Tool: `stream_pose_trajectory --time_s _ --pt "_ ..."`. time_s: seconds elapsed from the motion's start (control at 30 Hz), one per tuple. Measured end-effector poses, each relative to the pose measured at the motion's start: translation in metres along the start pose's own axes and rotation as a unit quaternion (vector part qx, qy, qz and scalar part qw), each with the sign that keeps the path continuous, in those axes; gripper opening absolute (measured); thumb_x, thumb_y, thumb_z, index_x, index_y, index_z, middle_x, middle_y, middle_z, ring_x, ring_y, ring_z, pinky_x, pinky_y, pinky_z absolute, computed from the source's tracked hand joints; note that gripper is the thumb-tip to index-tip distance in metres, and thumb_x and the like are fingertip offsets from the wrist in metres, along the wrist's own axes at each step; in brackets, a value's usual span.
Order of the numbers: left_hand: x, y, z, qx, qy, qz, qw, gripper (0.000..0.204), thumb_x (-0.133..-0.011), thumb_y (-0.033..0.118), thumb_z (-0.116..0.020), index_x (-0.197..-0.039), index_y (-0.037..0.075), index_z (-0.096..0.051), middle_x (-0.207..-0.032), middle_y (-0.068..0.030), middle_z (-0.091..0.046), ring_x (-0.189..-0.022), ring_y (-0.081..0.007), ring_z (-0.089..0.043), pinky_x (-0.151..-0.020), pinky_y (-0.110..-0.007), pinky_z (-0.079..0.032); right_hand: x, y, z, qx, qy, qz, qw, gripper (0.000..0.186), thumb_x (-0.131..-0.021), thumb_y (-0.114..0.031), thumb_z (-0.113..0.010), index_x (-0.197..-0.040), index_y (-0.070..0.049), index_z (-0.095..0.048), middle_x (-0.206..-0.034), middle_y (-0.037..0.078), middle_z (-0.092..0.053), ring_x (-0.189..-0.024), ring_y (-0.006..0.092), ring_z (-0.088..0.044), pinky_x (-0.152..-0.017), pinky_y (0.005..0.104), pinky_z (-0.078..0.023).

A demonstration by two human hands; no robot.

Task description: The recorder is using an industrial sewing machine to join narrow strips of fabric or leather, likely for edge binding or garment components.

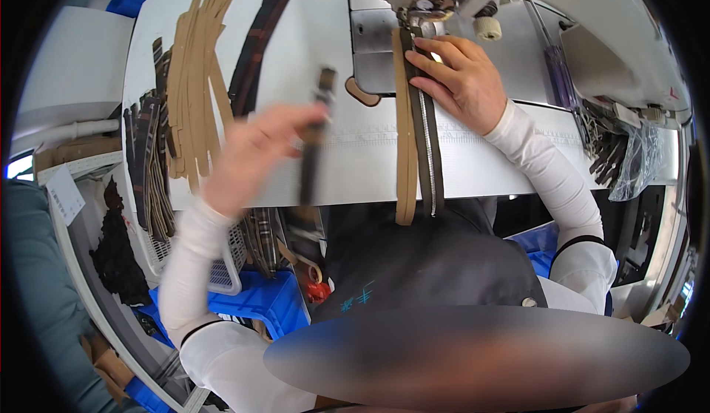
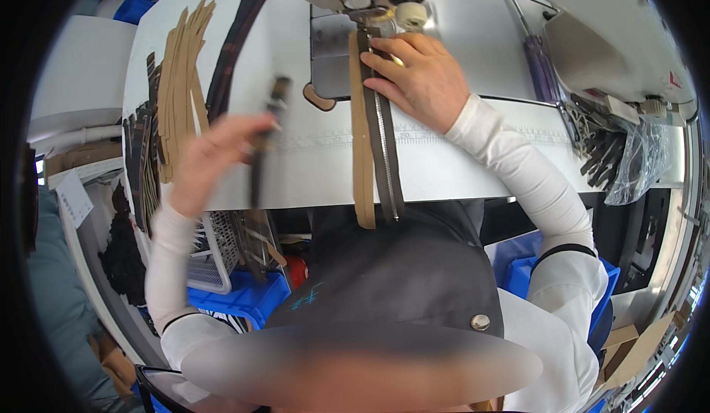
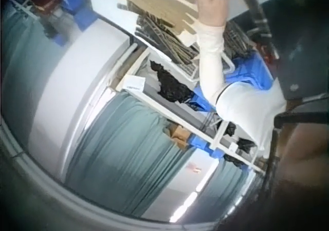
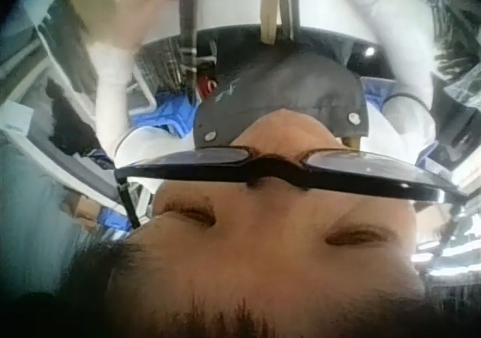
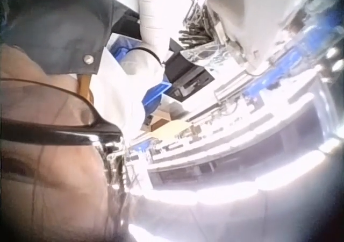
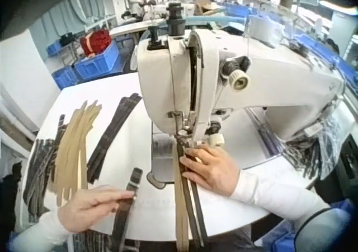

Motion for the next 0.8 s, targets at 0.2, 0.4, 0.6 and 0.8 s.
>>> stream_pose_trajectory --time_s 0.2,0.4,0.6,0.8 --pt "0.011 -0.027 -0.048 -0.449 0.122 -0.225 0.856 0.044 -0.075 0.001 -0.061 -0.118 0.004 -0.059 -0.122 -0.0112 -0.055 -0.105 -0.0271 -0.057 -0.094 -0.044 -0.038 0.002 -0.005 -0.001 0.018 0.021 0.011 1.000 0.034 -0.081 -0.025 -0.068 -0.112 -0.011 -0.066 -0.117 0.006 -0.061 -0.105 0.0271 -0.056 -0.088 0.0378 -0.046" --pt "-0.007 -0.034 -0.054 -0.478 0.164 -0.221 0.834 0.042 -0.073 0.009 -0.067 -0.115 0.006 -0.062 -0.128 -0.0091 -0.057 -0.112 -0.0258 -0.058 -0.101 -0.055 -0.029 0.004 -0.004 -0.001 0.017 0.027 0.005 0.999 0.036 -0.080 -0.026 -0.069 -0.113 -0.011 -0.066 -0.117 0.006 -0.061 -0.105 0.0268 -0.056 -0.087 0.0378 -0.046" --pt "-0.060 -0.008 -0.059 -0.478 0.198 -0.318 0.795 0.032 -0.078 0.006 -0.060 -0.110 0.003 -0.062 -0.117 -0.0099 -0.063 -0.104 -0.0231 -0.063 -0.090 -0.041 -0.045 0.001 -0.002 0.000 0.009 0.023 -0.001 1.000 0.036 -0.080 -0.026 -0.069 -0.112 -0.010 -0.066 -0.117 0.006 -0.061 -0.105 0.0261 -0.056 -0.084 0.0372 -0.046" --pt "-0.102 -0.003 -0.070 -0.493 0.160 -0.373 0.770 0.028 -0.079 0.005 -0.060 -0.108 0.003 -0.062 -0.112 -0.0080 -0.064 -0.100 -0.0208 -0.064 -0.092 -0.049 -0.042 0.000 -0.001 0.000 0.003 0.038 0.007 0.999 0.035 -0.077 -0.029 -0.070 -0.107 -0.011 -0.066 -0.109 0.005 -0.061 -0.097 0.0239 -0.057 -0.083 0.0351 -0.046"
Point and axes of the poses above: each hand's wrist, its own x-axis away from the middle knuckle, its own z-axis out of the back of the hand, y = z × x, the point moved 4 cm from there along -x, towards the middle knuckle
